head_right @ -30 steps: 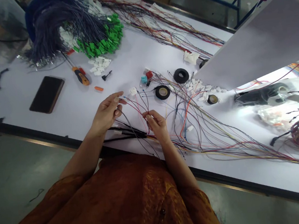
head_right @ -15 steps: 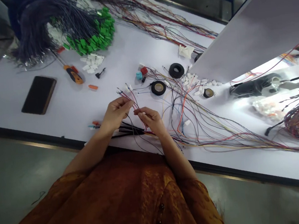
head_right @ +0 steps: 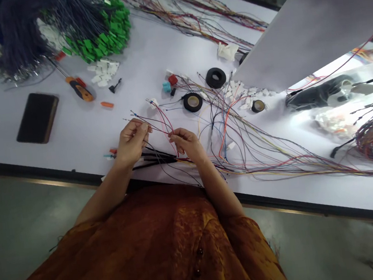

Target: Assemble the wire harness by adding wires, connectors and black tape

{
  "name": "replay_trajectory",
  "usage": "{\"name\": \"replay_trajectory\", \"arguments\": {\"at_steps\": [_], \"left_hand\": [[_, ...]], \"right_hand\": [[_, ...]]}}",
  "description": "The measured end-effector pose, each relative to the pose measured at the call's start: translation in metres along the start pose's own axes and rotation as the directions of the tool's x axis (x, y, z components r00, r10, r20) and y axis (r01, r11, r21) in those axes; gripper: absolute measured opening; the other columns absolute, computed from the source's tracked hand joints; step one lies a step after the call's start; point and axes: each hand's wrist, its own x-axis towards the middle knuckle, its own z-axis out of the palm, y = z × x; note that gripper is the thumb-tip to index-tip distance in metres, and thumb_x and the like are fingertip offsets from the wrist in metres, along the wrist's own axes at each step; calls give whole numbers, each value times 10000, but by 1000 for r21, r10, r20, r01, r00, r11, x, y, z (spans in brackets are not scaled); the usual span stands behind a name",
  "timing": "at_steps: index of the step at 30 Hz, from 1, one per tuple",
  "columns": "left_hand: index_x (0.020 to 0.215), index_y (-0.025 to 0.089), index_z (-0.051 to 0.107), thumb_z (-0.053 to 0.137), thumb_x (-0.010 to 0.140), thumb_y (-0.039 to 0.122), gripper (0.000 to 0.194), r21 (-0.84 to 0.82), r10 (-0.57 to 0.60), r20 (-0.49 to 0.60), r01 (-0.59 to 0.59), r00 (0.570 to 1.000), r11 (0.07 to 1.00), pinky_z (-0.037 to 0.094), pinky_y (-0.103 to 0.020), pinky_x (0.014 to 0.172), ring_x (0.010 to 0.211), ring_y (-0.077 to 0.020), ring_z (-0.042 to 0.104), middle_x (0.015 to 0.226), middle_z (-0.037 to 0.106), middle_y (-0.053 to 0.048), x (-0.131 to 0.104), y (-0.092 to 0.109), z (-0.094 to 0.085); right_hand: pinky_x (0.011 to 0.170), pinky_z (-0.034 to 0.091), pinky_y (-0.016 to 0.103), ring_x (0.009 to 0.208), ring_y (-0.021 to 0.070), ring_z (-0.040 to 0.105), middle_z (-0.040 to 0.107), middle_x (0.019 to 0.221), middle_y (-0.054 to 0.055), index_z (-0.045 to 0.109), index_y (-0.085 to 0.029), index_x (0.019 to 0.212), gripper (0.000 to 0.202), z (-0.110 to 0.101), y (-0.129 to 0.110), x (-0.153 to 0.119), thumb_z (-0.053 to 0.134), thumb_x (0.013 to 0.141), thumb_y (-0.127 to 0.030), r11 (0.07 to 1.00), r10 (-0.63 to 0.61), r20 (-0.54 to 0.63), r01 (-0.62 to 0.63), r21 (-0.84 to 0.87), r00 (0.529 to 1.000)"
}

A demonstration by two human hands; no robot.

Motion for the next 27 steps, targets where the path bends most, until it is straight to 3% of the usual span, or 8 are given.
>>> {"name": "replay_trajectory", "arguments": {"at_steps": [3, 6, 9, 13, 17, 20, 27], "left_hand": [[769, 185, 595, 761, 807, 498, 357, -77, -49, -33, 46, 998, 996, 174, -179, 364, 445, -23, 332, 745, 599, -1, -2, -3, 0], [785, 184, 612, 745, 827, 479, 326, -72, -39, -39, 36, 998, 997, 178, -184, 365, 445, -21, 324, 778, 619, -6, -3, -1, -2], [807, 183, 660, 701, 873, 430, 259, 67, 62, -12, -61, 998, 996, 248, -197, 390, 460, -27, 347, 824, 644, -15, -3, 6, -2], [801, 184, 692, 700, 870, 335, 166, 327, 286, 4, -271, 958, 905, 412, -205, 539, 633, -80, 535, 841, 674, -22, 0, 17, 3], [795, 187, 682, 661, 887, 276, 130, 461, 417, 37, -386, 908, 799, 453, -219, 642, 768, -111, 602, 839, 665, -24, 9, 21, 7], [781, 188, 660, 648, 879, 227, 107, 517, 419, 50, -382, 907, 766, 447, -225, 652, 759, -111, 596, 841, 665, -17, 18, 19, 8], [685, 179, 598, 621, 841, 141, 162, 541, 333, 8, -284, 943, 791, 369, -242, 603, 573, -93, 442, 589, 516, 42, 30, 21, 7]], "right_hand": [[367, 264, 193, 394, 5, 354, 657, 804, -25, 620, -178, 889, 275, -2, 7, 2, 674, 830, -441, 998, -18, -1, 18, 63, 1000], [380, 292, 191, 402, 5, 374, 681, 854, -11, 611, -182, 914, 284, -4, 9, 2, 670, 835, -449, 1000, -26, 12, 26, 18, 1000], [398, 316, 182, 417, 12, 401, 655, 794, -31, 607, -190, 935, 263, -2, 6, -1, 664, 831, -424, 994, -30, -15, 28, -105, 999], [418, 332, 172, 405, 38, 400, 451, 528, -101, 608, -196, 917, 187, 5, -2, -6, 645, 844, -364, 967, -35, -56, 20, -254, 998], [400, 322, 173, 432, 22, 430, 558, 726, -66, 582, -205, 942, 205, 11, -2, -8, 668, 820, -346, 962, -66, -56, 48, -269, 996], [403, 312, 170, 460, 15, 445, 587, 853, -54, 535, -220, 964, 241, 14, 1, -8, 684, 788, -290, 951, -113, -71, 87, -297, 991], [485, 320, 197, 523, 37, 451, 559, 770, -43, 604, -195, 994, 165, 24, 0, -8, 612, 840, -253, 873, -259, -147, 166, -459, 955]]}}
